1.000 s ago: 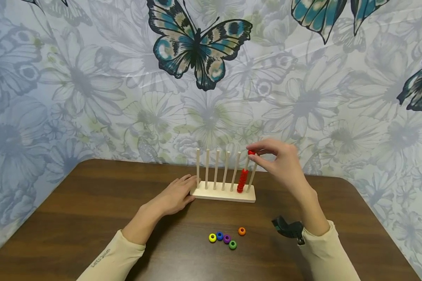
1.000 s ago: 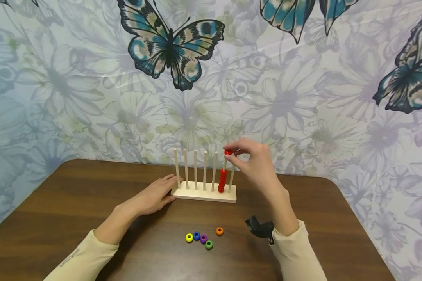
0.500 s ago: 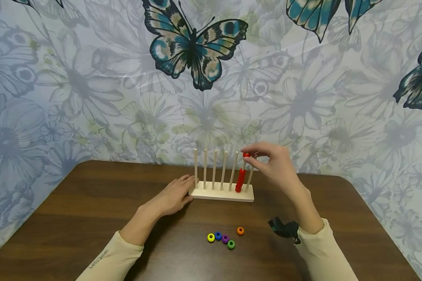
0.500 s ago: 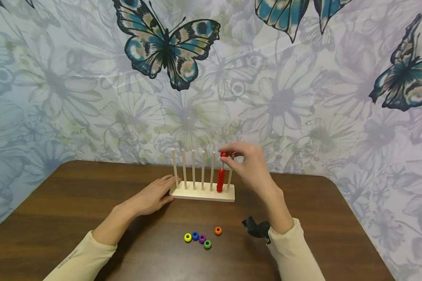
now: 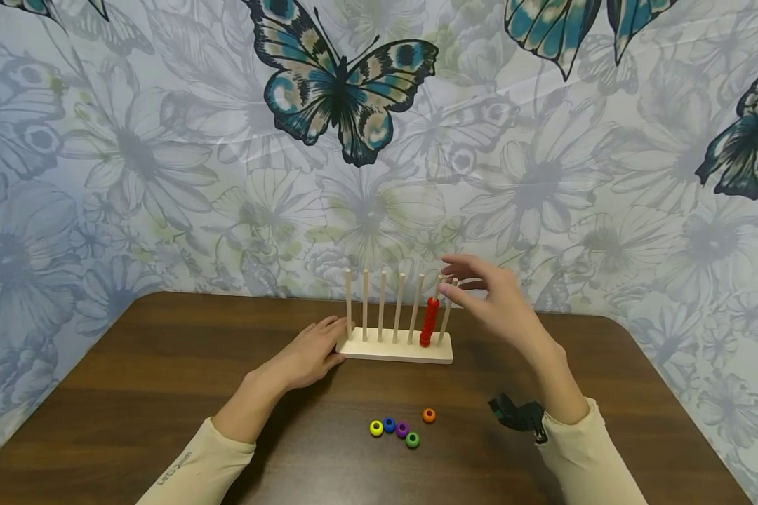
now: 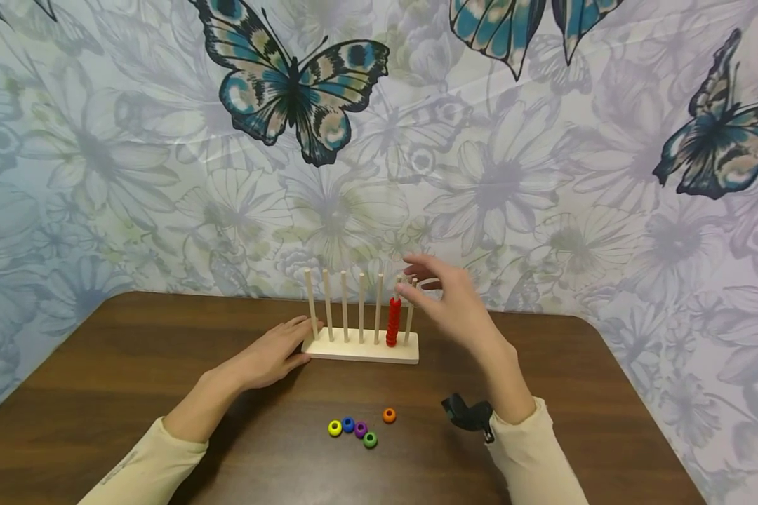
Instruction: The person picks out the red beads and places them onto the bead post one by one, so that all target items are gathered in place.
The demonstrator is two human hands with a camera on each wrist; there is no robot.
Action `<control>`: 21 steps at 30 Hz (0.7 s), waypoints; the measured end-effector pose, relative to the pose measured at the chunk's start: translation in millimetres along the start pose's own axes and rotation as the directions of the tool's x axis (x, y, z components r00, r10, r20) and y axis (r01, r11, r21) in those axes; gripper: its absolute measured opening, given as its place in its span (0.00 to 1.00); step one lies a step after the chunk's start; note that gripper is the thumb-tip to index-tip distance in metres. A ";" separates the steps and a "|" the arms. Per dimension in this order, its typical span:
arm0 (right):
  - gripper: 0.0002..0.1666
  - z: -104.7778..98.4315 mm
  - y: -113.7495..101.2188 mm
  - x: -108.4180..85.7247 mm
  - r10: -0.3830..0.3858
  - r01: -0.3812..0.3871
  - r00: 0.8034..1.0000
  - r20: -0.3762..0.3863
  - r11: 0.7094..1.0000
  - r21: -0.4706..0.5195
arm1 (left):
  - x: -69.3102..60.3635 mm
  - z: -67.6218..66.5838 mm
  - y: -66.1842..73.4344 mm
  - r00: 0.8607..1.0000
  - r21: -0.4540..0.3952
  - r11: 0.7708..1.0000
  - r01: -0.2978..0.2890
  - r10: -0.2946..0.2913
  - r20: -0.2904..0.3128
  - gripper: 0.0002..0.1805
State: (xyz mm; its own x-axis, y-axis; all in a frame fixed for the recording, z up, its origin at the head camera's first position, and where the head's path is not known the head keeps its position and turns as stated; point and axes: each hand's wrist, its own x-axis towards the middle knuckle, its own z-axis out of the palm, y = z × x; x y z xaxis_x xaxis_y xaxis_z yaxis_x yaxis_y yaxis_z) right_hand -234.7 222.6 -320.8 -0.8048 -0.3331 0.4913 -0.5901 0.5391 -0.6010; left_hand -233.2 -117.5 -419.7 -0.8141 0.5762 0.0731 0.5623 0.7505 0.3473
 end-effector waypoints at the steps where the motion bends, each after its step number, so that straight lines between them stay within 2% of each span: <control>1: 0.26 -1.5 2.0 -2.6 0.020 -0.020 1.000 -0.006 1.000 -0.005 | 0.1 0.1 -0.6 1.000 0.001 1.000 -0.001 0.001 0.000 0.30; 7: 0.26 -8.8 19.7 -21.2 0.073 -0.074 0.997 -0.017 0.992 -0.101 | -0.1 0.5 -3.8 1.000 -0.006 1.000 0.001 -0.001 0.004 0.31; 9: 0.28 -10.8 26.1 -28.6 0.079 -0.078 0.997 0.003 0.987 -0.143 | 0.4 -0.3 -4.5 1.000 -0.008 1.000 0.006 -0.006 0.001 0.31; 12: 0.33 -14.2 35.3 -45.4 0.128 -0.116 0.991 0.042 0.968 -0.222 | 1.2 -1.6 -3.9 1.000 -0.018 1.000 0.006 -0.006 -0.008 0.30; 16: 0.40 -22.0 47.4 -75.8 0.219 -0.171 0.969 0.116 0.930 -0.325 | 1.7 -2.1 -3.0 1.000 -0.036 0.999 -0.009 0.009 -0.015 0.30; 21: 0.46 -32.5 59.7 -110.7 0.307 -0.222 0.936 0.169 0.893 -0.392 | 0.2 -3.6 -3.6 1.000 -0.040 0.999 -0.007 0.007 -0.003 0.29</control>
State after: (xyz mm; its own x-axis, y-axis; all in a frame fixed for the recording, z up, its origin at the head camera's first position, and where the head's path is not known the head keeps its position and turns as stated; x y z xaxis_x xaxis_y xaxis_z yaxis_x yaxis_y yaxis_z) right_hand -178.7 316.8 -390.6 -0.9459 -0.2771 0.1686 -0.3226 0.8585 -0.3986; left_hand -235.9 -121.3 -417.5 -0.8108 0.5800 0.0784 0.5615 0.7330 0.3841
